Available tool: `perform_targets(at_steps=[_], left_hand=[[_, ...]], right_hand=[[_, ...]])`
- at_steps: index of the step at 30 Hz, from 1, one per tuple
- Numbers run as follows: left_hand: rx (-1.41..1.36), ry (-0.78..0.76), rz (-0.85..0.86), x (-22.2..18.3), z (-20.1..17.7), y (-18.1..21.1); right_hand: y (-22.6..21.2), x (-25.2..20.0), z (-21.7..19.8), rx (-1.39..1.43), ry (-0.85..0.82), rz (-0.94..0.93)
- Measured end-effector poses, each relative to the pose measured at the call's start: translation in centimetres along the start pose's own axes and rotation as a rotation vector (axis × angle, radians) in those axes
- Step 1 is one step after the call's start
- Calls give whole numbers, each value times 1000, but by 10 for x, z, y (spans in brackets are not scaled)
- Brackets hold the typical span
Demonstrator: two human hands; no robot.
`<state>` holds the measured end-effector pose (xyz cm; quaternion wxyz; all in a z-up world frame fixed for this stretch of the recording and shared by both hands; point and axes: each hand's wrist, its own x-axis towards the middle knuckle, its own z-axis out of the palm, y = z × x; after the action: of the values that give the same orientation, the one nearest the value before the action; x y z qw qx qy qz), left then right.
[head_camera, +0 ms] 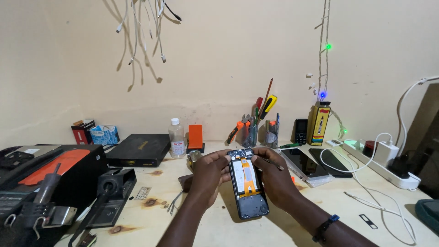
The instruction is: Reassembling the internal components of a smartphone, including connecting ribbon cables and aligning the frame.
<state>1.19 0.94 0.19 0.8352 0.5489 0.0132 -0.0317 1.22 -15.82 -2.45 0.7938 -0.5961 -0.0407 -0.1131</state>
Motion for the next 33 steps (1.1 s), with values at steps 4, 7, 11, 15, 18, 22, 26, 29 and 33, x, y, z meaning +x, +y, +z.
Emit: perform_targets(at_steps=[4, 7, 11, 15, 18, 22, 26, 29, 33], left_hand=[[54, -28, -83, 5, -2, -15], [259, -225, -165, 1, 2, -18], [294, -103, -67, 11, -3, -24], [204, 167, 11, -5, -5, 7], [244, 316, -31, 16, -22, 7], [298, 281, 15, 21, -20, 1], [460, 182, -21, -24, -2, 17], [530, 128, -4, -22, -2, 11], [567, 41, 79, -11, -15, 4]], right_hand=[[-2, -1, 2, -7, 48, 3], [-14, 0, 2, -79, 125, 28], [-14, 10, -13, -117, 105, -72], [-17, 35, -47, -195, 126, -148], [-13, 46, -65, -270, 115, -80], [-10, 39, -53, -449, 41, 98], [-1, 25, -41, -841, -311, 264], [22, 34, -51, -1129, -469, 263], [13, 28, -45, -1339, -671, 264]])
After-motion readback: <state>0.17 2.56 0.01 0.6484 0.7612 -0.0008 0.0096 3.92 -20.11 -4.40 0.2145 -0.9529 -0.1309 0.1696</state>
